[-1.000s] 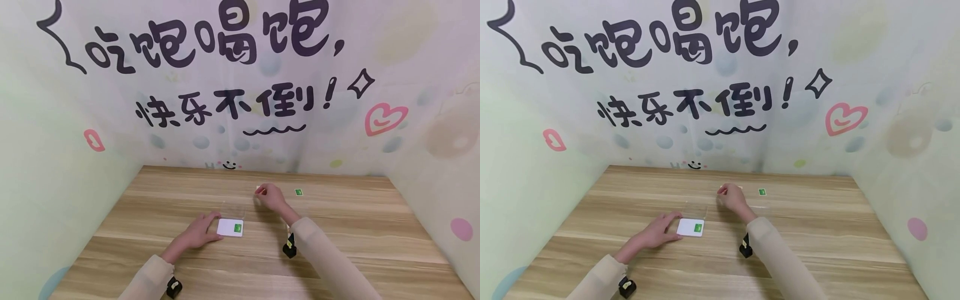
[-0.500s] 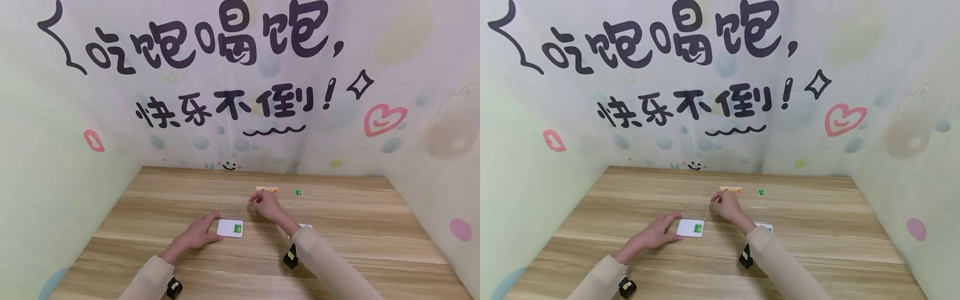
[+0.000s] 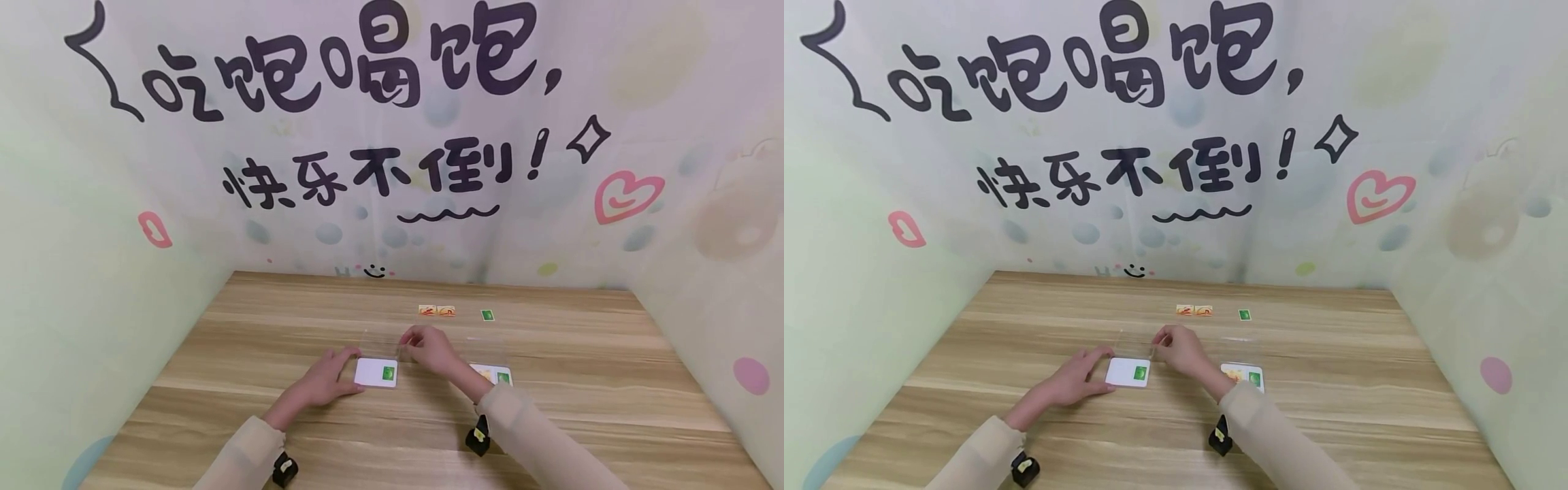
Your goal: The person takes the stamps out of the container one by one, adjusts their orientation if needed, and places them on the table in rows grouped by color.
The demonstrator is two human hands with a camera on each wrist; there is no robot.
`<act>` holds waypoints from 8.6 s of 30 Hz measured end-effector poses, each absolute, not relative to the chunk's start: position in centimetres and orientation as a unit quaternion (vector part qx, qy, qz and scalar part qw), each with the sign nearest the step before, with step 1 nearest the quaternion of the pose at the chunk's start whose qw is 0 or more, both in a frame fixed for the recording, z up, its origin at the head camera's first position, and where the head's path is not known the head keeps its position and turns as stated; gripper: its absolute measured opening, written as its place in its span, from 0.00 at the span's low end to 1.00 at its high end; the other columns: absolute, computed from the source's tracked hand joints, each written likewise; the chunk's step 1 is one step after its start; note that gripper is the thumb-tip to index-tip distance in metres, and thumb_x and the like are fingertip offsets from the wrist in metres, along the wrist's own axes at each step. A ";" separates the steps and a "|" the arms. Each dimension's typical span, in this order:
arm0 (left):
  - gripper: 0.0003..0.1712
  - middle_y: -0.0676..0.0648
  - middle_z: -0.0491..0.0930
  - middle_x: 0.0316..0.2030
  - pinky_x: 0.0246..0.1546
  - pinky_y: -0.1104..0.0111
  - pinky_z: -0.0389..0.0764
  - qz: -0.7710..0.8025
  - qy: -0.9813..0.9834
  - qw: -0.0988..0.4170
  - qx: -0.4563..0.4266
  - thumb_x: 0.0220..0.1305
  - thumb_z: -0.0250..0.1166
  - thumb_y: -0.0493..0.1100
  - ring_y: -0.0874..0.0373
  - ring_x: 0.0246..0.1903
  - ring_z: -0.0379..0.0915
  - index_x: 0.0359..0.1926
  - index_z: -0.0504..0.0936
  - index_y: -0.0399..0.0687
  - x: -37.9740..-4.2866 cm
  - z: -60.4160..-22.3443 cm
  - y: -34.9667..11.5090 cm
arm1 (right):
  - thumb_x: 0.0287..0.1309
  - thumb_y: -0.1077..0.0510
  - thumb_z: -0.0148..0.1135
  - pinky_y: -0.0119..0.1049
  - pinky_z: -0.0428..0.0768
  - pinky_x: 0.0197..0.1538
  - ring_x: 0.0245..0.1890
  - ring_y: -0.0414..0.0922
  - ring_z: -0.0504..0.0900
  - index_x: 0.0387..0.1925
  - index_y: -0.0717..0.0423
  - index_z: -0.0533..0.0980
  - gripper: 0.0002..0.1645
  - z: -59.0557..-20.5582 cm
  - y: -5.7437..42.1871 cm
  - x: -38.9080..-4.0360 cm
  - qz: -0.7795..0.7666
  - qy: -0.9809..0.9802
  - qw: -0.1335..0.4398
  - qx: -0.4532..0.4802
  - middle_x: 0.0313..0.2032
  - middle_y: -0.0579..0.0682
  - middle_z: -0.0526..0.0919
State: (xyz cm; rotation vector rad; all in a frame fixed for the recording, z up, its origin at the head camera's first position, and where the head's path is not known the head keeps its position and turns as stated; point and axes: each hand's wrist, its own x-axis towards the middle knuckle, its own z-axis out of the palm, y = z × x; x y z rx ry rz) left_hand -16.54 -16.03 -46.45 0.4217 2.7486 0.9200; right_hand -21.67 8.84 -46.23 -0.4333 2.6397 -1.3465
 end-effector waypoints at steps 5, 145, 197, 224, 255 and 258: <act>0.33 0.37 0.76 0.48 0.46 0.51 0.76 0.310 0.934 0.106 0.143 0.63 0.78 0.47 0.49 0.41 0.68 0.64 0.74 0.46 -16.6 -46.5 -16.0 | 0.65 0.66 0.69 0.33 0.74 0.35 0.33 0.43 0.75 0.38 0.62 0.84 0.02 -46.2 8.5 -20.9 -0.444 0.879 0.074 -0.159 0.32 0.50 0.82; 0.33 0.36 0.77 0.51 0.51 0.46 0.78 0.301 0.937 0.114 0.139 0.63 0.78 0.47 0.47 0.45 0.71 0.64 0.74 0.46 -16.7 -46.2 -15.9 | 0.68 0.69 0.66 0.29 0.73 0.30 0.30 0.41 0.75 0.39 0.62 0.87 0.05 -47.5 7.6 -20.9 -0.464 0.868 0.071 -0.163 0.34 0.51 0.86; 0.34 0.36 0.78 0.52 0.53 0.46 0.77 0.300 0.937 0.111 0.137 0.62 0.78 0.47 0.48 0.46 0.70 0.65 0.74 0.45 -16.7 -46.4 -16.0 | 0.66 0.68 0.67 0.34 0.78 0.36 0.35 0.47 0.84 0.36 0.63 0.86 0.03 -46.6 11.9 -24.8 -0.416 0.896 0.014 -0.154 0.35 0.55 0.88; 0.35 0.35 0.76 0.51 0.52 0.46 0.77 0.302 0.938 0.112 0.130 0.63 0.78 0.47 0.47 0.46 0.71 0.65 0.74 0.45 -16.5 -46.3 -15.9 | 0.71 0.67 0.62 0.40 0.82 0.41 0.43 0.53 0.84 0.44 0.66 0.85 0.07 -46.7 15.7 -27.1 -0.401 0.910 0.018 -0.102 0.43 0.61 0.87; 0.33 0.35 0.77 0.50 0.53 0.46 0.77 0.296 0.939 0.109 0.137 0.62 0.79 0.46 0.47 0.46 0.70 0.63 0.74 0.45 -16.6 -46.2 -15.9 | 0.73 0.66 0.59 0.37 0.78 0.38 0.41 0.52 0.79 0.46 0.64 0.83 0.08 -46.7 17.1 -27.9 -0.394 0.917 0.027 -0.052 0.44 0.62 0.84; 0.33 0.35 0.76 0.49 0.52 0.46 0.77 0.296 0.938 0.109 0.142 0.62 0.79 0.46 0.47 0.45 0.70 0.63 0.74 0.45 -16.6 -46.1 -15.9 | 0.73 0.66 0.59 0.40 0.80 0.42 0.43 0.53 0.79 0.46 0.63 0.83 0.08 -46.7 17.3 -28.0 -0.392 0.918 0.024 -0.051 0.46 0.62 0.84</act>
